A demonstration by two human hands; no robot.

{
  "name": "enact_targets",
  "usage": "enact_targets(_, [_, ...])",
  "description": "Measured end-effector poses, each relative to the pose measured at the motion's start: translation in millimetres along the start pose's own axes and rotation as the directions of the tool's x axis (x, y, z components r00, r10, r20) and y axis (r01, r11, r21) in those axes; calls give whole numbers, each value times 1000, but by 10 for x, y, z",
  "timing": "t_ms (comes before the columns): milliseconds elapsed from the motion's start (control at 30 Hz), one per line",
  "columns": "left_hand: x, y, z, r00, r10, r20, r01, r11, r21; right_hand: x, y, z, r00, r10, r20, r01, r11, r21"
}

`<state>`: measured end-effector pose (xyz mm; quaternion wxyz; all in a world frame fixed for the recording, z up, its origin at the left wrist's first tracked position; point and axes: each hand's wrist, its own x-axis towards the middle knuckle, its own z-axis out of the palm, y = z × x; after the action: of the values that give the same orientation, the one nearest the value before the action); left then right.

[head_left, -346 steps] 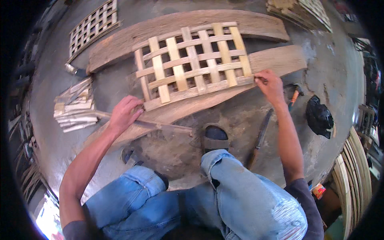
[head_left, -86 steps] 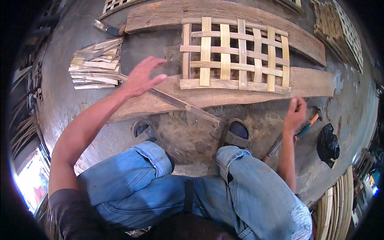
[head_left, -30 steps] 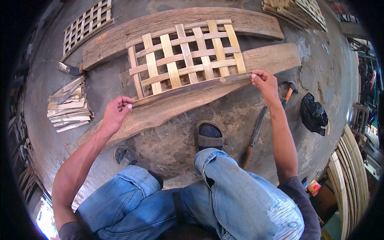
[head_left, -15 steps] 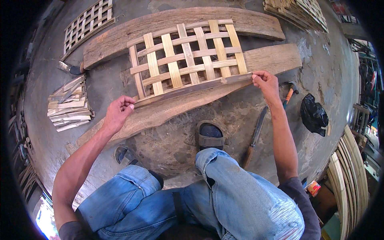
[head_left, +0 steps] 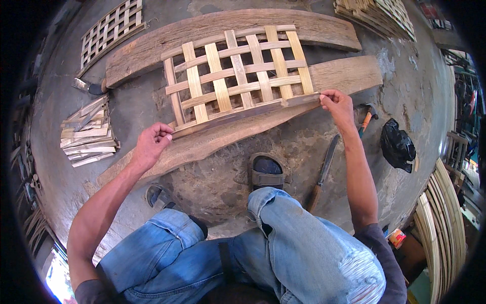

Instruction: The person weaves thin wooden strips into a lattice pattern on a wooden board. They interlace the strips by hand, adjust the alignment, and use a knife to trim excess material.

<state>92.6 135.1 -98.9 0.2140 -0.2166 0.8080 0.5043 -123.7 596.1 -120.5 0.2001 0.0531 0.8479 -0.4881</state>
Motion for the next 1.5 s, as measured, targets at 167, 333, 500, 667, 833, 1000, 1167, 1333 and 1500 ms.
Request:
enact_targets(167, [-10,8,3,1000,0,-1,0,1000,3,10,18,16,1000,9,-4,-9,1000,-28])
enact_targets(333, [-11,-127,-47,999,33,-3,-33,999,23,1,1,43,999,-34,-14,33,996,-80])
enact_targets(500, [-62,52,-73,987,161,-9,-158,976,150,-53,111,15,974,-213,-73,192,956,-221])
enact_targets(667, [-112,69,-142,878,477,32,-454,811,369,-225,-164,76,875,-465,132,475,775,-418])
enact_targets(833, [-72,92,-103,845,534,39,-494,749,442,-222,-221,61,836,-509,204,541,704,-460])
enact_targets(1000, [-37,44,-114,863,501,58,-473,764,439,-174,-200,47,868,-464,178,489,736,-468])
enact_targets(1167, [-28,57,-90,870,490,47,-456,766,452,-105,-144,18,895,-409,178,445,794,-414])
enact_targets(1333, [-19,31,-68,863,505,3,-460,784,417,-71,-69,24,893,-416,171,449,840,-303])
enact_targets(1500, [-4,43,-68,872,490,4,-448,794,411,-23,6,-5,892,-426,152,452,849,-273])
